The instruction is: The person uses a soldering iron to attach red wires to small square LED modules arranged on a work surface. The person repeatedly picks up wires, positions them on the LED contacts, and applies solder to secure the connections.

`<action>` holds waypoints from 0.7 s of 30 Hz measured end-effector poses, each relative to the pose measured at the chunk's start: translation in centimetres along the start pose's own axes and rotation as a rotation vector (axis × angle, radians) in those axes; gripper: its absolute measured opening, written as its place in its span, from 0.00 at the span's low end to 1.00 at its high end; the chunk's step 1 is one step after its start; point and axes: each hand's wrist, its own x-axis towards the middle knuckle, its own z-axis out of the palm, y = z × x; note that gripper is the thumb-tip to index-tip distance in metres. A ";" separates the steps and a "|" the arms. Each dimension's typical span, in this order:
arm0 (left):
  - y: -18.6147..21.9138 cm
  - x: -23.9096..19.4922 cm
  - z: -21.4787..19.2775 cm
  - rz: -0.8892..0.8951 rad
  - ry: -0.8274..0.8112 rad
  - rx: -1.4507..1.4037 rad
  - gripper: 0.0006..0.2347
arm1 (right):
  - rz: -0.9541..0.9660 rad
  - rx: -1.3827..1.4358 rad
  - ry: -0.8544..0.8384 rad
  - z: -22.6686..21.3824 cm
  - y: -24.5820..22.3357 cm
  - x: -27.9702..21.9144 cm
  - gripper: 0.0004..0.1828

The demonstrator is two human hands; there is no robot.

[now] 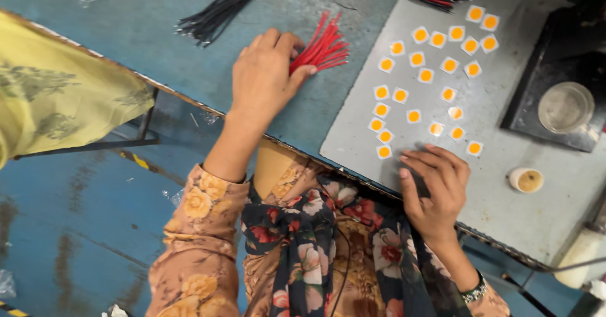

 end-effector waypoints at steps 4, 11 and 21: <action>-0.3 0.4 0.8 0.019 -0.008 -0.084 0.07 | 0.000 0.002 -0.008 -0.3 -0.2 0.1 0.08; -2.5 1.4 0.4 0.007 -0.048 -0.227 0.06 | 0.005 0.004 -0.005 -0.4 -0.2 0.4 0.08; -6.8 4.9 1.8 -0.257 -0.225 -1.139 0.08 | 0.004 -0.008 -0.022 -0.2 -0.1 0.3 0.08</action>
